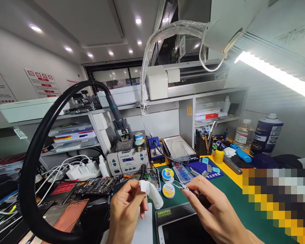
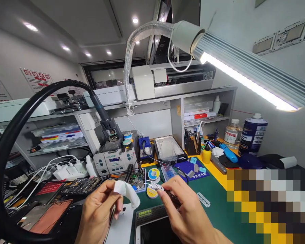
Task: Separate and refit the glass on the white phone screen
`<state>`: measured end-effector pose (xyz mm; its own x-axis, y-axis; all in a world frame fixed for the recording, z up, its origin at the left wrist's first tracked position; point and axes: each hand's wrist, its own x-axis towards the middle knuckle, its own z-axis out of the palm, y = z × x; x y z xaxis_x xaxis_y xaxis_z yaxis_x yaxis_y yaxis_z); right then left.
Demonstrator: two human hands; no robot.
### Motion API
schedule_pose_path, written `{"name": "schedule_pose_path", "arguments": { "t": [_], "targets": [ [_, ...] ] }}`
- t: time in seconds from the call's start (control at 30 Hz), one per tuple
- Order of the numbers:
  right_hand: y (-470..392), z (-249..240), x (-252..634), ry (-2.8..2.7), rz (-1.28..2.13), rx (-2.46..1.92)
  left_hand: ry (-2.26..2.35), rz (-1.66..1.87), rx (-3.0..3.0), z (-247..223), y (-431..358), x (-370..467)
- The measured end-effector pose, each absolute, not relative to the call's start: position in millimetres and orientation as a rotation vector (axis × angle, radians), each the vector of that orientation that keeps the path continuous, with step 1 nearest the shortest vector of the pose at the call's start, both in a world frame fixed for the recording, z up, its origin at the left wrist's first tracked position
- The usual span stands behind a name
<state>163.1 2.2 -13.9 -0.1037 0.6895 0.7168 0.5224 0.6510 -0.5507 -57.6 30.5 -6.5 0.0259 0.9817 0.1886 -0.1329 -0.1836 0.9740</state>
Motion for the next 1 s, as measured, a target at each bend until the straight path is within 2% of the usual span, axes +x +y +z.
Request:
{"name": "schedule_pose_path", "arguments": {
  "t": [0.23, 0.4, 1.0],
  "targets": [
    [8, -22, 166, -1.809, -0.026, -0.776, 0.862, 1.19, 1.221, -10, 28, -49],
    [5, -30, 167, -1.824, -0.17, -0.795, 0.772, 1.113, 1.173, -15, 27, -43],
    [1, -39, 167, -1.931, -0.198, -0.852, 0.6, 0.966, 1.161, -5, 23, -43]
  ]
}}
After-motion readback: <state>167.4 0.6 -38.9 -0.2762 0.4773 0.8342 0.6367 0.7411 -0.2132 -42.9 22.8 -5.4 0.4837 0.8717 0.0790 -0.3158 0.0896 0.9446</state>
